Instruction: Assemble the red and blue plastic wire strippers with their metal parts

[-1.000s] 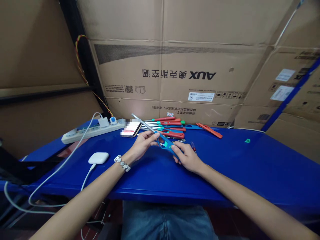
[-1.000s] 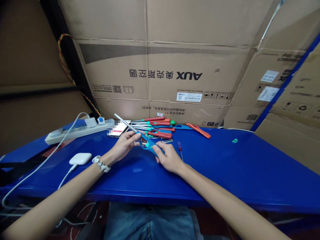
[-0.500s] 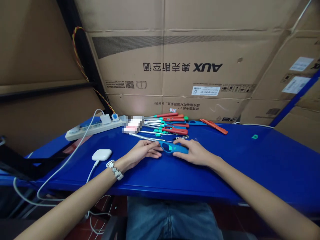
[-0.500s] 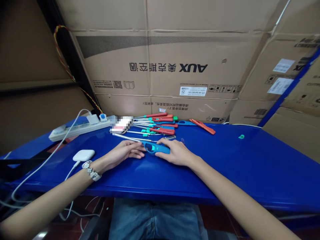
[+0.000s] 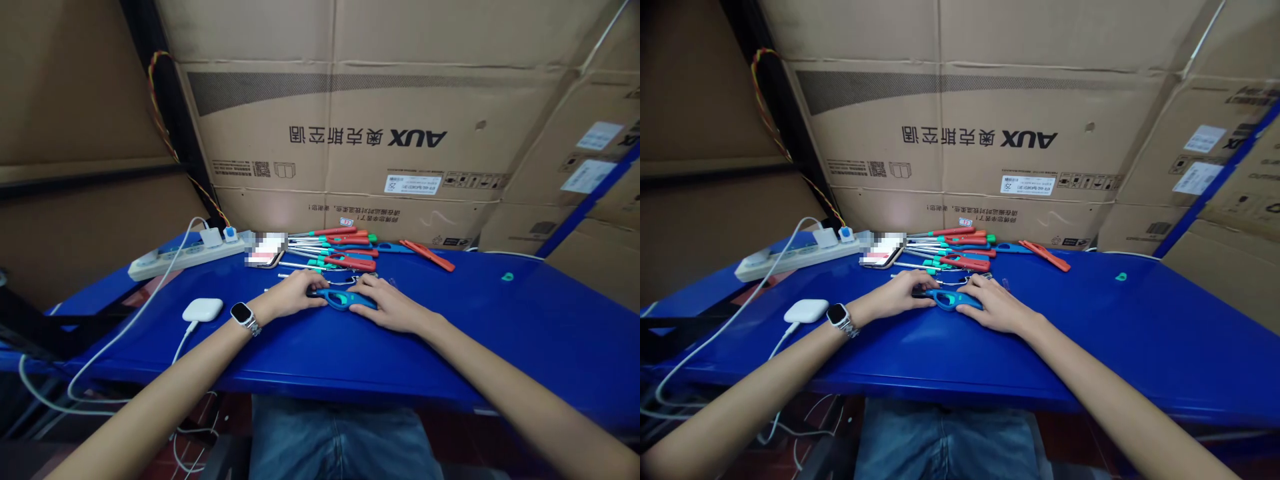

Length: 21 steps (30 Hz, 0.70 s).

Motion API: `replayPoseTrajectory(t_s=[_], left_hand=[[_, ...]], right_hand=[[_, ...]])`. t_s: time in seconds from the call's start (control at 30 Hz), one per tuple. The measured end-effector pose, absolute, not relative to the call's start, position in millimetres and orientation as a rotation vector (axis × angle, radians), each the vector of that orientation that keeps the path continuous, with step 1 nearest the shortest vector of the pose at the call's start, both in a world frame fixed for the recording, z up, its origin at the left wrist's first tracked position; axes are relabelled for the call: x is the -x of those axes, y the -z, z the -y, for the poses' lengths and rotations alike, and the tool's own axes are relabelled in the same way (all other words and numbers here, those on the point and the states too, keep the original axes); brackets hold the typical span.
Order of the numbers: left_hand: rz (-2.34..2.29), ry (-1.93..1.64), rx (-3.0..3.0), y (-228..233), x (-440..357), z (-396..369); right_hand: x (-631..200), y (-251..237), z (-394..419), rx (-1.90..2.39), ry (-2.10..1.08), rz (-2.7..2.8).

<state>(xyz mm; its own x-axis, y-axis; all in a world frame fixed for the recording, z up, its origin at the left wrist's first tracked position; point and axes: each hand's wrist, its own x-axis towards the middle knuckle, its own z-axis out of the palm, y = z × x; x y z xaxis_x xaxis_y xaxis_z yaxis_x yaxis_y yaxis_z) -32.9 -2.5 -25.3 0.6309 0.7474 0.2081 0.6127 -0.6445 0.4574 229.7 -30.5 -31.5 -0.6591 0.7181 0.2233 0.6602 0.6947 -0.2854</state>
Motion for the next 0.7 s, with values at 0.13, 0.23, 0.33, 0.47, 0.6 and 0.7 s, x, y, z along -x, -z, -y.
replayPoseTrajectory(t_s=[0.13, 0.23, 0.33, 0.47, 0.6, 0.7], left_hand=[[-1.104, -0.608, -2.455, 33, 33, 2], [-1.068, -0.637, -2.372, 35, 36, 5], [-1.059, -0.667, -2.377, 38, 37, 7], [-1.028, -0.674, -2.566, 39, 35, 13], [-0.966, -0.566, -2.738, 34, 30, 20], [-0.971, -0.538, -2.737, 34, 28, 20]], right_hand=[[-229, 34, 29, 1.023, -0.258, 2.572], [-230, 36, 26, 1.015, -0.259, 2.504], [-233, 35, 23, 1.044, -0.260, 2.383], [-237, 30, 13, 1.098, -0.232, 2.296], [-237, 22, -2, 1.178, -0.125, 2.334], [-232, 17, -16, 1.241, 0.047, 2.398]])
